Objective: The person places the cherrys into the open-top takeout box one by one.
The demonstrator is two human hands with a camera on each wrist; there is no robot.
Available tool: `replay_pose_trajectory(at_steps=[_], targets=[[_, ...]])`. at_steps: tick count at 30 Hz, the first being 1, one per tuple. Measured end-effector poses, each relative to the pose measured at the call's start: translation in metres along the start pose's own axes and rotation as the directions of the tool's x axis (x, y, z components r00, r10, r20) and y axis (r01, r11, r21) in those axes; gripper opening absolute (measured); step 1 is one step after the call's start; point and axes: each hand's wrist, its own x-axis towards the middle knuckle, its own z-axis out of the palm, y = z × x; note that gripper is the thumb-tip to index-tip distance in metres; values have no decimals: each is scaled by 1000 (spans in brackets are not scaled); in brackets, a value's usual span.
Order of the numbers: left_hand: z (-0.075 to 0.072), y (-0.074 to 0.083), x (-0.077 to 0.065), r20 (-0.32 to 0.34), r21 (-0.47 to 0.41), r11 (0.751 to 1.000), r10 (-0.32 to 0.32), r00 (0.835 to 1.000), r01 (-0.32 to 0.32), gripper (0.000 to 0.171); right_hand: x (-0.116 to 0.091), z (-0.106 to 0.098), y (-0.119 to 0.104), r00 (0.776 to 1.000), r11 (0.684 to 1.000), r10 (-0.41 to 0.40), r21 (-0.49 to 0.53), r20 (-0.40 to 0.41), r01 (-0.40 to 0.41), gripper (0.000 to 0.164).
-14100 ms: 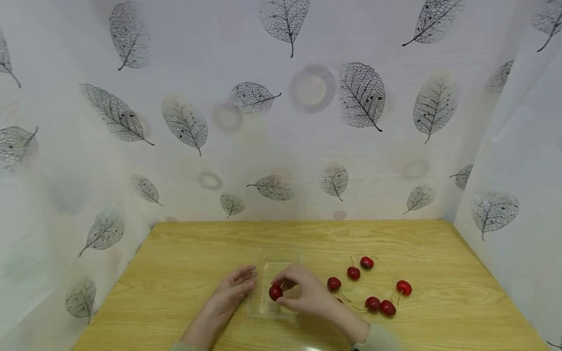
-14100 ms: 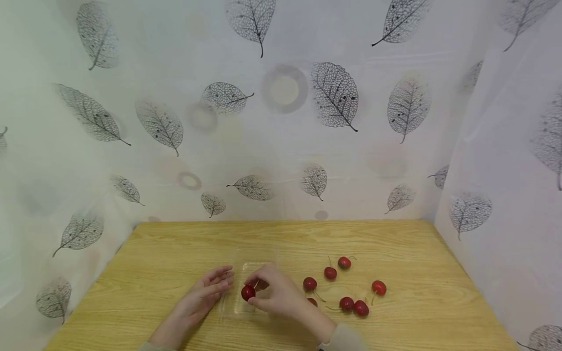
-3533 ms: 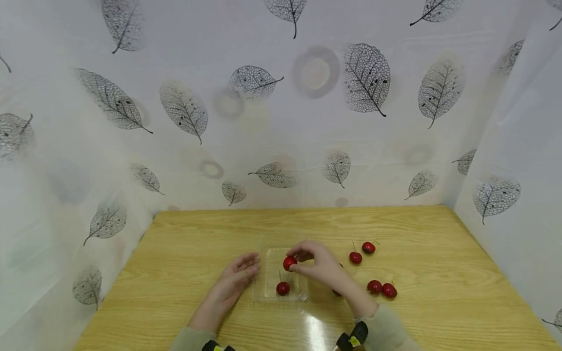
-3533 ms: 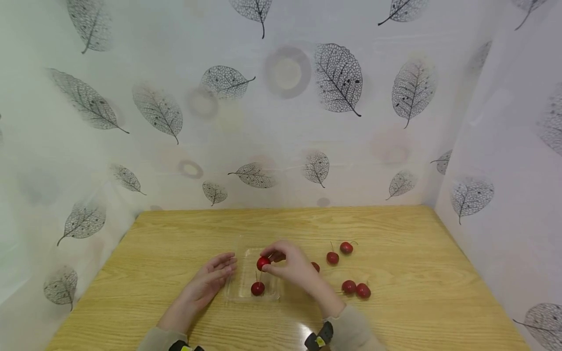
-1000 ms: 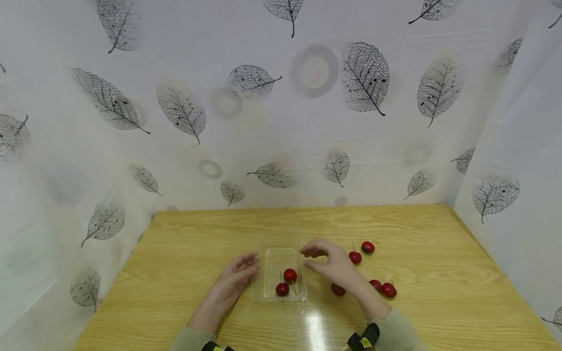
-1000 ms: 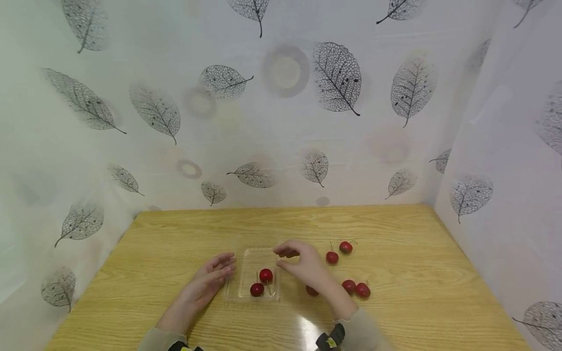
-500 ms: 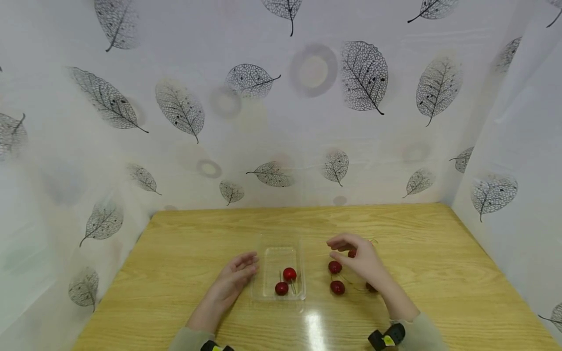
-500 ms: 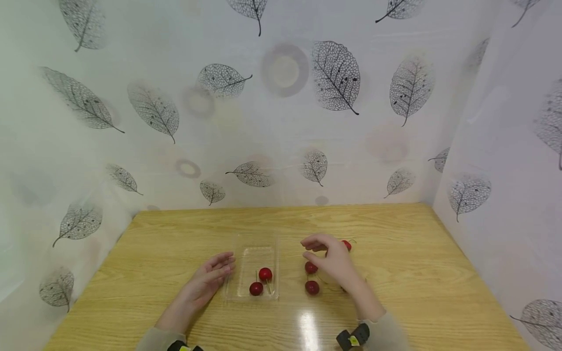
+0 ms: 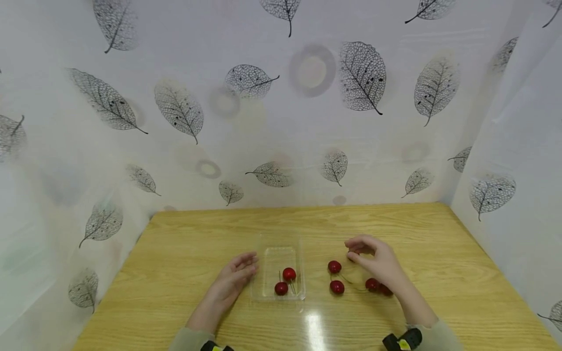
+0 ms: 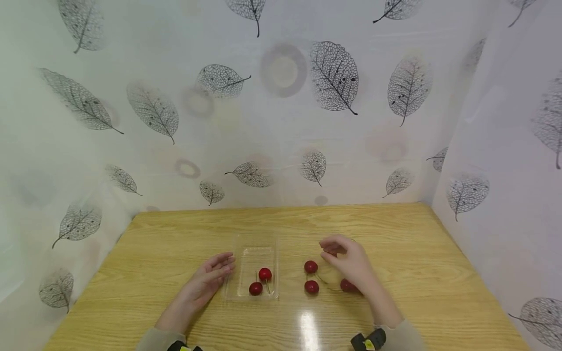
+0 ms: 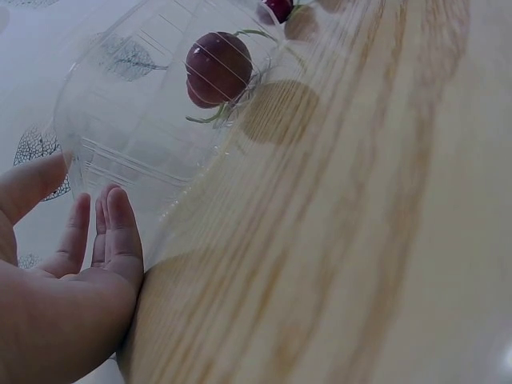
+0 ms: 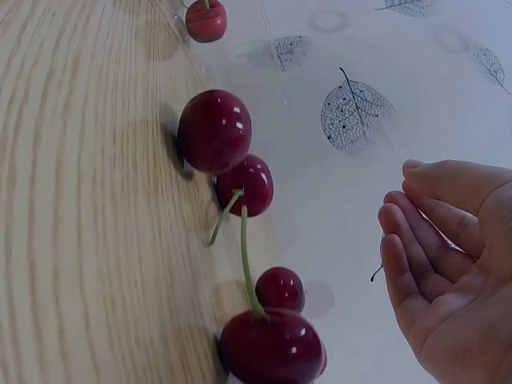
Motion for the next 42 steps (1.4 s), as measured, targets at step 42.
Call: replay_pose_trajectory(at_steps=[42], targets=[[-2, -2, -1, 26, -1, 1000, 18, 999, -18, 61, -60, -44, 43, 987, 977, 143, -147, -77, -153, 23]])
